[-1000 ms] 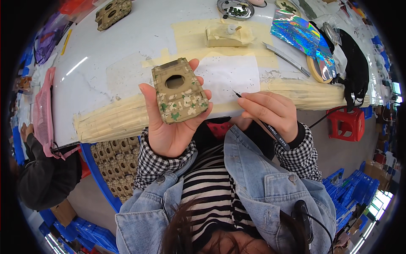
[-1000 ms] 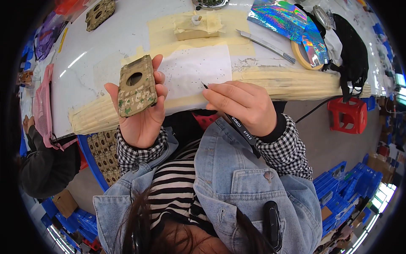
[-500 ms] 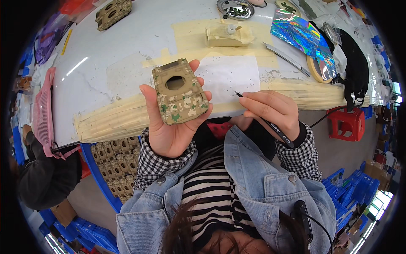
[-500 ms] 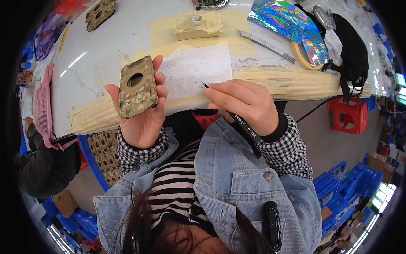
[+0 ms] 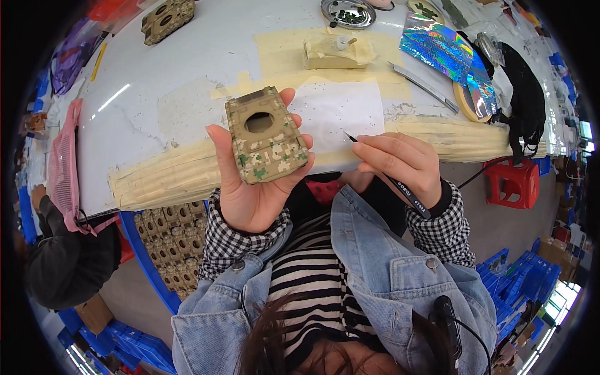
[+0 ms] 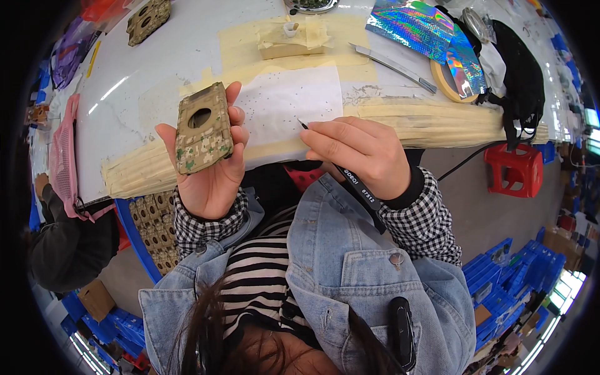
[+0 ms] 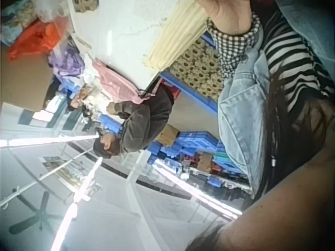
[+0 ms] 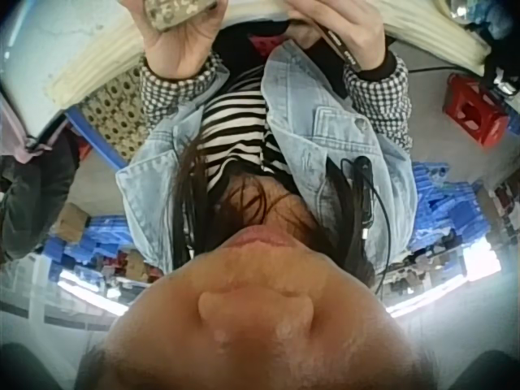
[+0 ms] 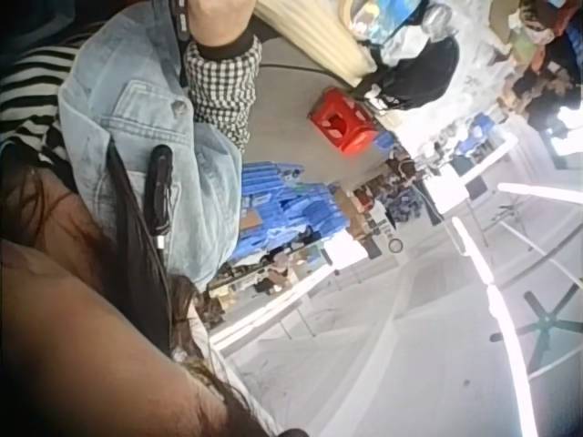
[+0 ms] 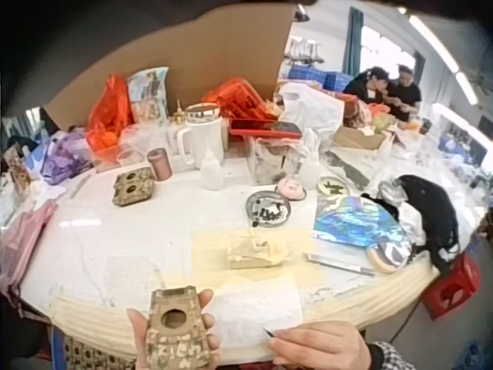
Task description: Detallando una pieza de un tanque de juguete con un pincel y pinzas.
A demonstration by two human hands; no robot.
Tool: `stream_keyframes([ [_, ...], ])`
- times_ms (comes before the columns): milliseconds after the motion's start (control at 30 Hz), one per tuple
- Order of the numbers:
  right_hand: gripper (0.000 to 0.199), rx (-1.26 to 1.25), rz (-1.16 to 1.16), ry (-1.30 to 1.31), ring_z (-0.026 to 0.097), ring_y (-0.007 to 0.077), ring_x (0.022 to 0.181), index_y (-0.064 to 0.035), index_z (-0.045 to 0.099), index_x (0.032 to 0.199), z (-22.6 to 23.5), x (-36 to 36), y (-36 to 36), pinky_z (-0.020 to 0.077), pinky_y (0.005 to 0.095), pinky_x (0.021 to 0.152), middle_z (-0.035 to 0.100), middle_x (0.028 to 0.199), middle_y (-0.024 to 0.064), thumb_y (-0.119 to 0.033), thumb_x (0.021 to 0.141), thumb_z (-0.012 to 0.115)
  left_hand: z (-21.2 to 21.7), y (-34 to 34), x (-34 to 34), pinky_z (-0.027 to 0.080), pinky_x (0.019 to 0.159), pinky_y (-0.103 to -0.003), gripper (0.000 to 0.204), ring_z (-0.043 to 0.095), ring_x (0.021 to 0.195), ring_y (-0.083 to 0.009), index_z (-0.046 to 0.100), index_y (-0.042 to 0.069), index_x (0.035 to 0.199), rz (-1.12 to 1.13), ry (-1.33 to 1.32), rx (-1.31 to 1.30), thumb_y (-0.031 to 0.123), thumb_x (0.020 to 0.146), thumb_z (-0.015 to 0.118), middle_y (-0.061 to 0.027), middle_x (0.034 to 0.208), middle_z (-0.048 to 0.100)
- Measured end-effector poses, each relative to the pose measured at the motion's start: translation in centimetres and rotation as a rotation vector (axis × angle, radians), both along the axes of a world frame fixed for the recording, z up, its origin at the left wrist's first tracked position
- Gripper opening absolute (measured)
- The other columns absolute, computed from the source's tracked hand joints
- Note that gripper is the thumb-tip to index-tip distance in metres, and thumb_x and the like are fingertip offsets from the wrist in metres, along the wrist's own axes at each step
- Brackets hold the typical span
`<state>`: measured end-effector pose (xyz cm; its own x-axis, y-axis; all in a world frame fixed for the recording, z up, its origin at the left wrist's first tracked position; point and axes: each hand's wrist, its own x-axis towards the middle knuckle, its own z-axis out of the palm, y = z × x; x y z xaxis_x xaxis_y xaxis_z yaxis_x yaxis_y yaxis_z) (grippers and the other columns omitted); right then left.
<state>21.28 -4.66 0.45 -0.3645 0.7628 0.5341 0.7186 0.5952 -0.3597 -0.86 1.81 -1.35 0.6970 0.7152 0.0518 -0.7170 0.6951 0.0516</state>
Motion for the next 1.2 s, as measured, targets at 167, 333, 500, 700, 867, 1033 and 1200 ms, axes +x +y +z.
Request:
stream_keyframes([
  [167, 0.032, -0.004, -0.004, 0.018, 0.063, 0.0222, 0.072, -0.0025, 0.064, 0.097, -0.2, 0.1, 0.0, 0.0516, 0.0287, 0.057, 0.064, 0.088, 0.0104, -0.009, 0.066, 0.072, -0.1, 0.0, 0.0, 0.05, 0.092, -0.042, 0.087, 0.054, 0.109, -0.0311, 0.012, 0.0, 0.14, 0.0, -0.002, 0.003, 0.063, 0.085, 0.035, -0.0178, 0.122, 0.047],
  [333, 0.031, -0.048, -0.016, 0.044, 0.063, 0.0223, 0.073, -0.0026, 0.064, 0.098, 0.3, 0.0, -0.2, 0.0517, 0.0285, 0.06, 0.064, 0.088, 0.0104, -0.007, 0.068, 0.072, -0.2, 0.0, 0.0, 0.05, 0.092, -0.042, 0.087, 0.054, 0.109, -0.0309, 0.012, 0.0, 0.14, -0.004, -0.011, -0.007, 0.063, 0.085, 0.035, -0.0177, 0.122, 0.047],
  [500, 0.02, -0.145, -0.081, 0.368, 0.064, 0.0195, 0.081, 0.0013, 0.064, 0.101, 0.0, 0.8, -0.4, 0.0517, 0.027, 0.069, 0.065, 0.09, 0.0127, -0.004, 0.082, 0.063, 0.0, -0.1, 0.1, 0.05, 0.091, -0.042, 0.087, 0.054, 0.108, -0.0299, 0.013, 0.001, 0.141, -0.013, 0.001, 0.027, 0.065, 0.085, 0.033, -0.0189, 0.129, 0.042],
  [700, 0.022, -0.475, -0.233, 1.081, 0.065, 0.0164, 0.083, 0.0056, 0.061, 0.101, 0.4, -0.4, 0.2, 0.0532, 0.0264, 0.074, 0.064, 0.094, 0.0125, -0.013, 0.093, 0.051, 0.6, -0.9, 1.3, 0.054, 0.085, -0.037, 0.093, 0.057, 0.103, -0.0289, 0.006, -0.002, 0.141, 0.051, 0.17, 0.007, 0.062, 0.084, 0.041, -0.0256, 0.145, 0.012],
  [867, 0.022, -0.504, -0.217, 1.071, 0.065, 0.0163, 0.08, 0.0056, 0.061, 0.1, 1.6, -0.7, 0.7, 0.0531, 0.0259, 0.073, 0.065, 0.092, 0.0115, -0.013, 0.093, 0.052, 0.5, -0.7, 1.2, 0.046, 0.094, -0.043, 0.077, 0.021, 0.136, -0.027, 0.02, 0.008, 0.141, -0.057, 0.342, 0.294, 0.062, 0.088, 0.029, -0.0147, 0.143, 0.027],
  [1033, 0.019, -0.531, -0.171, 1.012, 0.065, 0.0155, 0.08, 0.0046, 0.062, 0.099, 2.1, -0.6, 1.4, 0.0524, 0.0254, 0.072, 0.065, 0.09, 0.011, -0.01, 0.091, 0.054, 0.6, -0.8, 1.1, 0.046, 0.093, -0.042, 0.078, 0.028, 0.132, -0.0257, 0.019, 0.008, 0.141, -0.083, 0.356, 0.337, 0.062, 0.087, 0.033, -0.0168, 0.143, 0.027],
  [1200, 0.018, -0.542, -0.153, 0.974, 0.064, 0.014, 0.079, 0.0042, 0.062, 0.099, 2.2, -0.6, 1.7, 0.0518, 0.0242, 0.071, 0.065, 0.09, 0.0098, -0.01, 0.091, 0.055, 0.2, -0.7, 0.9, 0.047, 0.092, -0.042, 0.079, 0.038, 0.126, -0.024, 0.018, 0.008, 0.141, -0.084, 0.296, 0.35, 0.062, 0.086, 0.036, -0.0188, 0.142, 0.026],
])
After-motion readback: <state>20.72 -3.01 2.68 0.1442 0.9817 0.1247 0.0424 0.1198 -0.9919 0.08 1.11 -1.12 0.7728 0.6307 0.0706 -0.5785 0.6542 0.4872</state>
